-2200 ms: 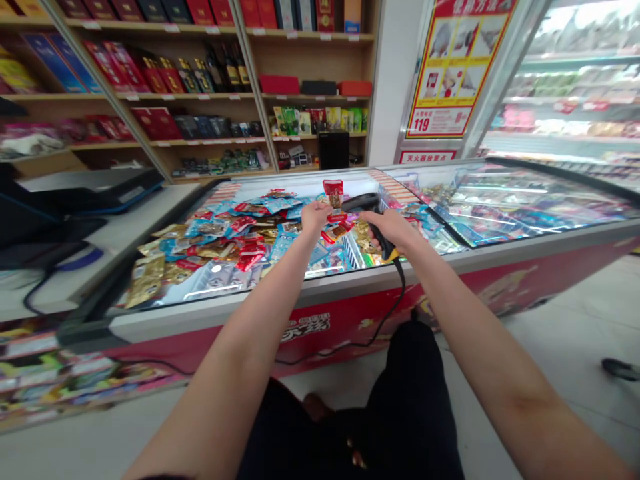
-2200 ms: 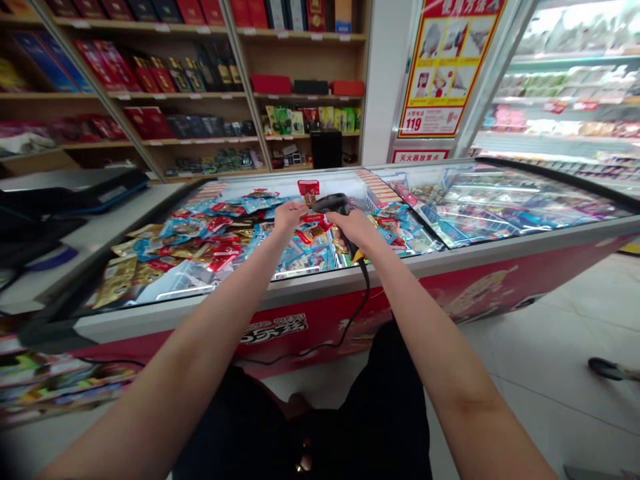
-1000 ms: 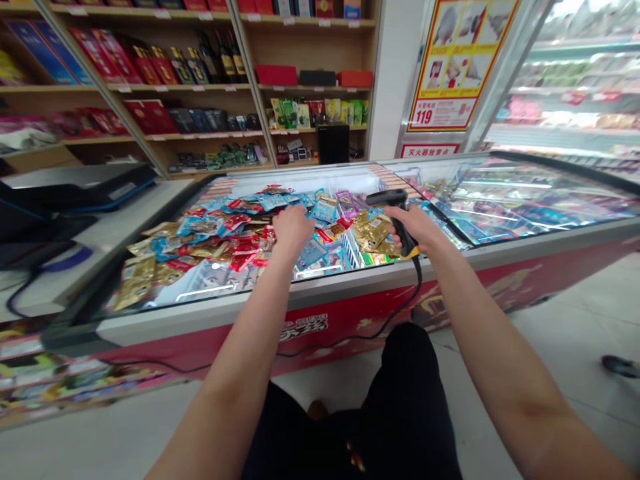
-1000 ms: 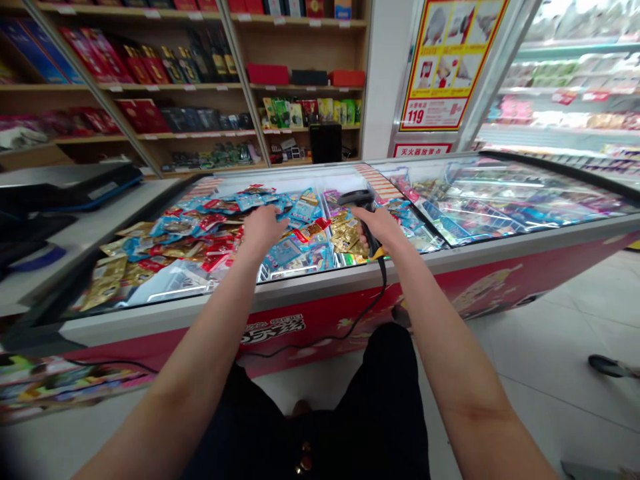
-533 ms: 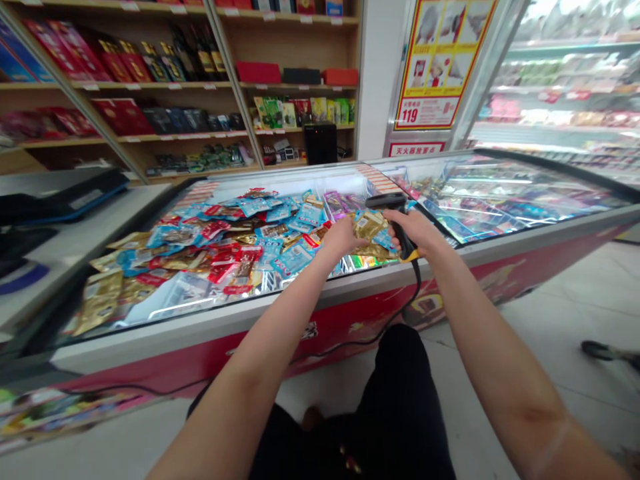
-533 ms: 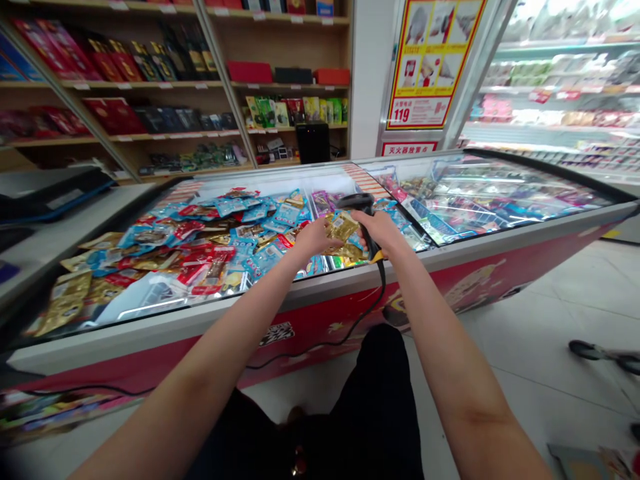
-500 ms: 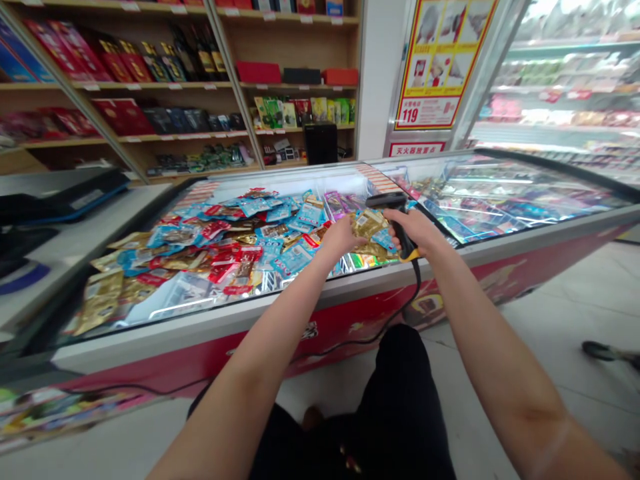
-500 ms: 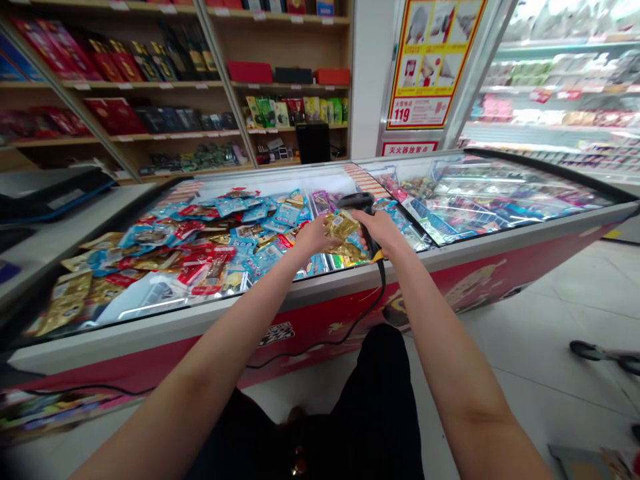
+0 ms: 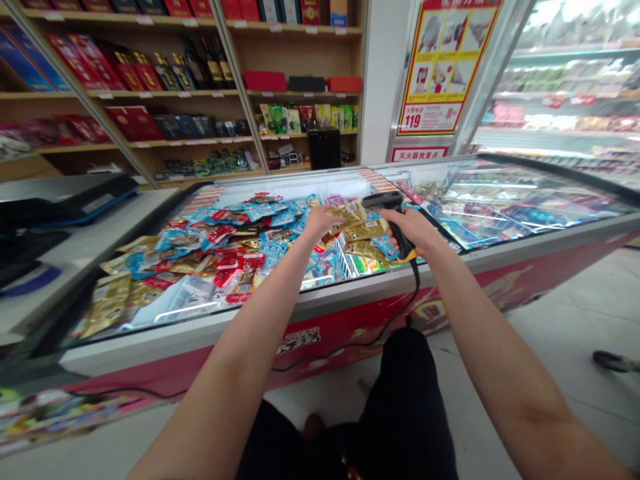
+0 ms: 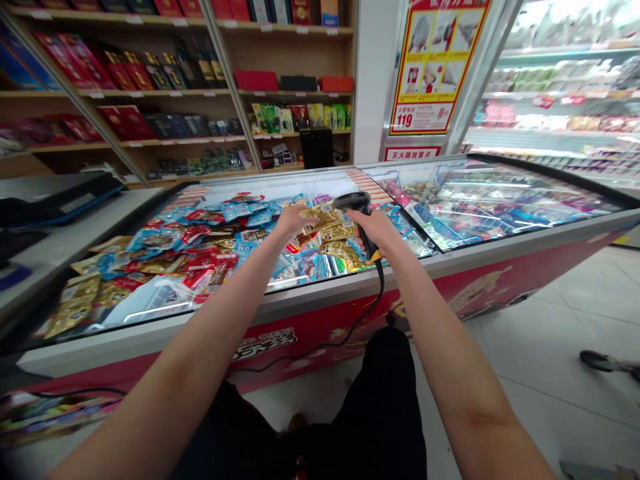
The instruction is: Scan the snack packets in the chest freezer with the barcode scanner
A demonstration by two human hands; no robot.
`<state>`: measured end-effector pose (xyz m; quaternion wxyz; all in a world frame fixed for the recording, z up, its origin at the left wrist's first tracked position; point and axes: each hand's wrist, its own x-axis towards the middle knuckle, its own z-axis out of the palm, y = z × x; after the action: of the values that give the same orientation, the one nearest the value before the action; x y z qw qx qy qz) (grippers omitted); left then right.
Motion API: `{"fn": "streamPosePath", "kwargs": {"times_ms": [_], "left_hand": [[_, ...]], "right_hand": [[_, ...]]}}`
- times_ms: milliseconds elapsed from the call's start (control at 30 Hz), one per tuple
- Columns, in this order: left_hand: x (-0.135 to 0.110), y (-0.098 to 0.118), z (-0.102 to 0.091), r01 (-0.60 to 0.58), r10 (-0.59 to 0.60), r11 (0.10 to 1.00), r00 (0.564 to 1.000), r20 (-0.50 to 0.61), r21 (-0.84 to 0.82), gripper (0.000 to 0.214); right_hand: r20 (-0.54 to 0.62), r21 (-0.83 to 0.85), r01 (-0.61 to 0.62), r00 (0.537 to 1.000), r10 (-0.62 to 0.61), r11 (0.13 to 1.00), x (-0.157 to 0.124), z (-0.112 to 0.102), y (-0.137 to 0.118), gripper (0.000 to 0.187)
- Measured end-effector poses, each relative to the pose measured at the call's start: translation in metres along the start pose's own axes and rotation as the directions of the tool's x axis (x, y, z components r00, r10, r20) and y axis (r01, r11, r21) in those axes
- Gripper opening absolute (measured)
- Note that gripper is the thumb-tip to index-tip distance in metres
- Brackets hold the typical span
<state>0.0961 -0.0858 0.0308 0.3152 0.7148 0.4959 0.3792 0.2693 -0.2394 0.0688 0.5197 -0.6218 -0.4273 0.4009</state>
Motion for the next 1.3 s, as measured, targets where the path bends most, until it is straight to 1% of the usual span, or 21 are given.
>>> {"fn": "streamPosePath", "kwargs": {"times_ms": [100,200,300,433,600,733,833,900,933,967,1000,1167,1233,1300], "left_hand": [[0.003,-0.002,-0.006,0.004,-0.002,0.999,0.998,-0.057,0.035,0.046],[0.008,-0.005,-0.009,-0.003,0.006,0.999,0.996,-0.093,0.032,0.051],[0.012,-0.009,-0.012,0.012,-0.011,1.0,0.996,-0.09,0.011,0.051],[0.012,-0.011,-0.016,0.039,-0.041,0.998,0.998,-0.053,-0.049,0.042],[0.009,-0.014,-0.016,0.007,-0.008,1.0,0.997,-0.079,-0.014,0.037],[0.011,-0.017,-0.013,-0.022,0.022,1.0,0.995,-0.092,0.009,0.039],[0.01,-0.014,-0.011,-0.023,0.023,1.0,0.995,-0.1,-0.001,0.045],[0.007,-0.011,-0.012,-0.033,0.033,0.999,0.995,-0.098,0.004,0.047],[0.005,-0.01,-0.013,-0.04,0.041,0.999,0.995,-0.095,0.012,0.047],[0.002,-0.009,-0.016,-0.046,0.048,0.999,0.995,-0.089,0.022,0.047],[0.001,-0.009,-0.018,-0.048,0.05,0.998,0.995,-0.083,0.03,0.046],[-0.002,-0.017,-0.03,-0.014,0.013,1.0,0.999,-0.052,-0.002,0.035],[-0.001,-0.022,-0.031,-0.008,0.007,1.0,0.998,-0.056,-0.022,0.032],[0.0,-0.025,-0.03,-0.011,0.008,1.0,0.997,-0.075,-0.029,0.028]], "right_hand": [[0.001,-0.01,-0.001,1.0,0.001,1.0,-0.001,0.004,-0.004,0.031],[0.01,0.004,0.006,1.0,-0.006,1.0,-0.002,0.009,-0.008,0.03],[0.015,-0.002,0.021,1.0,-0.021,1.0,-0.003,0.013,-0.011,0.028],[0.038,-0.013,0.024,0.999,-0.023,1.0,0.0,0.016,-0.009,0.029],[0.032,-0.032,-0.024,0.999,0.025,0.999,-0.002,0.023,-0.006,0.03],[0.019,-0.046,-0.019,1.0,0.02,0.999,-0.012,0.024,-0.009,0.03],[-0.018,0.047,0.029,0.999,-0.028,0.999,-0.015,0.014,-0.011,0.028],[-0.073,0.137,0.043,0.997,-0.033,0.99,-0.013,0.007,-0.01,0.027],[-0.119,0.162,0.048,0.992,-0.029,0.986,-0.012,0.005,-0.01,0.027],[-0.147,0.167,0.048,0.989,-0.024,0.985,-0.011,0.004,-0.008,0.026],[-0.148,0.157,0.043,0.989,-0.019,0.987,-0.01,0.006,-0.007,0.026],[-0.001,0.115,0.03,1.0,-0.03,0.993,-0.013,0.028,-0.001,0.028],[0.002,0.088,0.036,0.999,-0.037,0.995,-0.014,0.035,-0.001,0.029],[-0.021,0.046,0.036,0.999,-0.035,0.998,-0.012,0.037,-0.001,0.03]]}}
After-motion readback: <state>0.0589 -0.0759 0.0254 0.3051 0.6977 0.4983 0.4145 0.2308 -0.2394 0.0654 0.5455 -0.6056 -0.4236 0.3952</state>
